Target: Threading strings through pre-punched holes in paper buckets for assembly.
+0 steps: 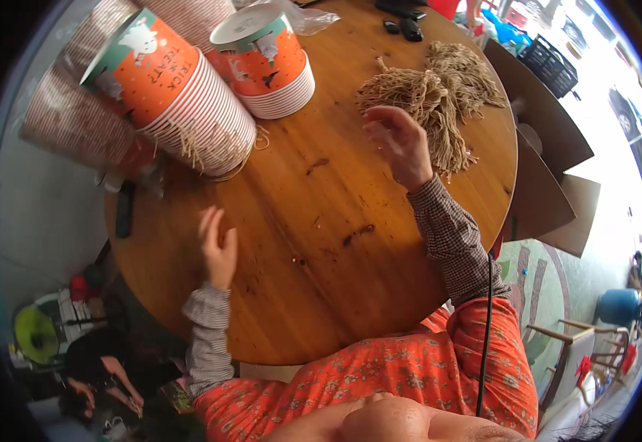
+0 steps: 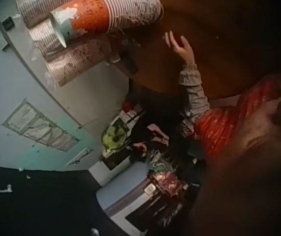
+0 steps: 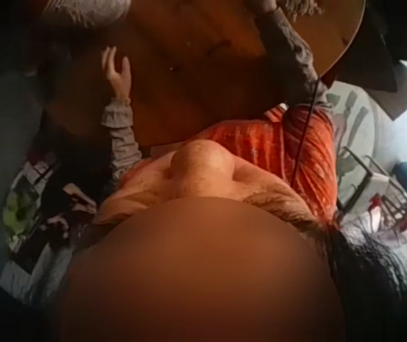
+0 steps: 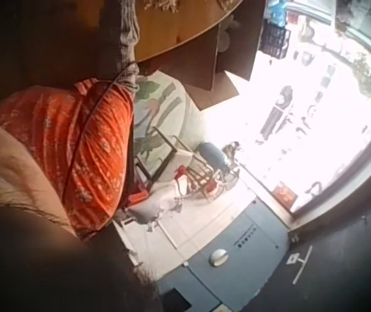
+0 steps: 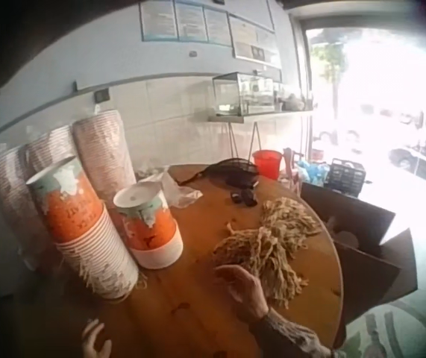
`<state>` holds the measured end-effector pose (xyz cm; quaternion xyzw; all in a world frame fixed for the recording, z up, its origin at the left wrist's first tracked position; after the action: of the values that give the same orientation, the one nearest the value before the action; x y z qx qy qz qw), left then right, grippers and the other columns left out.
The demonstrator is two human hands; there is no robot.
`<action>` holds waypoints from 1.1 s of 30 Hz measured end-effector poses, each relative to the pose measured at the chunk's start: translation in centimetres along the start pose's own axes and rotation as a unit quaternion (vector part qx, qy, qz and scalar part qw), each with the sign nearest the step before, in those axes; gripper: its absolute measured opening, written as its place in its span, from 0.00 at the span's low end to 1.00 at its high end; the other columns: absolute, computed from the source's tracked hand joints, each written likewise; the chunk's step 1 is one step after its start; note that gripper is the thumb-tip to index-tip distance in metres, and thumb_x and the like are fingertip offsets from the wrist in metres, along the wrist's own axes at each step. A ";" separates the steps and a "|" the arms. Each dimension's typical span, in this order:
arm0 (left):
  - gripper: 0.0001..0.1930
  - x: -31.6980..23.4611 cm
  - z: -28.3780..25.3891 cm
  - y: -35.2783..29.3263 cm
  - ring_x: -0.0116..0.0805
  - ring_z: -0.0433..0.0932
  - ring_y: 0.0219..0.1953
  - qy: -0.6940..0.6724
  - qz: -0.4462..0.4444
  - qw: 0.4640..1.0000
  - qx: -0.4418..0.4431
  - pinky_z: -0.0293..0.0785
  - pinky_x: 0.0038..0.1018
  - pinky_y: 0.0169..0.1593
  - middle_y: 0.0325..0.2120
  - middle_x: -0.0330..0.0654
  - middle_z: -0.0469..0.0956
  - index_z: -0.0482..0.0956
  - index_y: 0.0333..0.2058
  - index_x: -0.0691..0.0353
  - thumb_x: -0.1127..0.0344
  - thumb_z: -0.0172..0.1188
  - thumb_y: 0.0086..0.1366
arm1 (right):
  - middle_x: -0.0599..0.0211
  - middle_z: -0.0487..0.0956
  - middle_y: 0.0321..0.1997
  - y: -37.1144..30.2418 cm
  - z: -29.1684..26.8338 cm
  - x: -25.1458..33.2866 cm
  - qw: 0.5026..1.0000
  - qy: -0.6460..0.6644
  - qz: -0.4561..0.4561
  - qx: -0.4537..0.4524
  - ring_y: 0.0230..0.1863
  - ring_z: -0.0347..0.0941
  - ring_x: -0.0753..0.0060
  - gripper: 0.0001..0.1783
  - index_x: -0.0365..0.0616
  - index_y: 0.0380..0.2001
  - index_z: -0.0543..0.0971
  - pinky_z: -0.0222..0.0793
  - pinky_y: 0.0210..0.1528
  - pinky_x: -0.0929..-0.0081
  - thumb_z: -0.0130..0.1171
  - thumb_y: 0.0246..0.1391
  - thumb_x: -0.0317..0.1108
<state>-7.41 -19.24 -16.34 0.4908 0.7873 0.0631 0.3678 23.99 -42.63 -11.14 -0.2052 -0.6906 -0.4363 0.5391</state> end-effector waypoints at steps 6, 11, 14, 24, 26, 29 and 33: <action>0.16 -10.6 6.4 2.1 0.47 0.64 0.62 -0.098 0.025 0.995 -0.010 0.62 0.37 0.63 0.55 0.49 0.71 0.74 0.50 0.68 0.71 0.56 0.64 | 0.67 0.79 0.38 -3.7 -0.2 -1.5 0.999 0.029 0.009 0.025 0.34 0.76 0.78 0.09 0.37 0.42 0.77 0.73 0.36 0.81 0.54 0.57 0.22; 0.16 -12.9 10.2 3.6 0.48 0.67 0.60 -0.073 -0.002 0.996 -0.056 0.67 0.36 0.60 0.53 0.48 0.72 0.75 0.49 0.66 0.68 0.56 0.64 | 0.63 0.78 0.36 -6.5 2.1 2.2 0.988 -0.039 -0.059 0.135 0.32 0.76 0.73 0.09 0.35 0.40 0.77 0.72 0.34 0.80 0.57 0.54 0.22; 0.16 -15.8 11.8 4.3 0.43 0.70 0.58 -0.084 -0.067 0.994 -0.035 0.68 0.32 0.59 0.52 0.48 0.73 0.74 0.49 0.67 0.71 0.55 0.62 | 0.61 0.77 0.35 -6.6 1.5 3.8 0.988 -0.023 -0.067 0.135 0.32 0.76 0.70 0.09 0.36 0.40 0.77 0.72 0.35 0.77 0.57 0.54 0.22; 0.12 -17.1 16.8 2.9 0.48 0.75 0.50 -0.076 -0.052 0.996 -0.010 0.73 0.34 0.52 0.47 0.53 0.76 0.77 0.43 0.70 0.73 0.55 0.62 | 0.63 0.79 0.38 -4.5 -2.0 3.4 0.984 0.172 0.017 0.053 0.39 0.77 0.75 0.09 0.38 0.42 0.76 0.74 0.40 0.76 0.56 0.58 0.26; 0.11 -17.3 16.7 3.2 0.45 0.76 0.49 -0.101 -0.044 0.994 0.003 0.73 0.32 0.52 0.46 0.52 0.77 0.78 0.42 0.69 0.74 0.54 0.62 | 0.63 0.79 0.36 -4.1 -2.2 4.3 0.986 0.162 -0.009 0.029 0.36 0.77 0.72 0.09 0.39 0.41 0.76 0.74 0.38 0.75 0.57 0.57 0.27; 0.10 -17.1 17.8 3.9 0.43 0.76 0.50 -0.090 -0.011 0.995 0.034 0.73 0.31 0.53 0.47 0.51 0.76 0.78 0.43 0.68 0.74 0.54 0.63 | 0.60 0.77 0.35 -3.9 -3.3 5.5 0.985 0.150 -0.086 -0.018 0.34 0.77 0.68 0.08 0.40 0.39 0.77 0.73 0.36 0.73 0.57 0.54 0.25; 0.10 -16.1 18.1 3.7 0.41 0.75 0.50 -0.055 0.030 0.997 0.043 0.72 0.29 0.54 0.47 0.49 0.76 0.78 0.43 0.67 0.73 0.54 0.64 | 0.60 0.77 0.34 -4.3 -3.1 7.1 0.972 0.202 -0.103 -0.057 0.33 0.76 0.63 0.08 0.40 0.36 0.77 0.73 0.35 0.71 0.56 0.51 0.24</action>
<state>10.84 -35.24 -19.35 0.5327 0.7526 0.0132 0.3868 20.18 -48.83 -6.14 -0.0709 -0.5588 -0.5604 0.6071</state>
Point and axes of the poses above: each hand's wrist, its own y-axis towards the middle knuckle, its own z-axis out of the palm, x = y × z, the point moved 3 cm from there along y, towards the middle knuckle
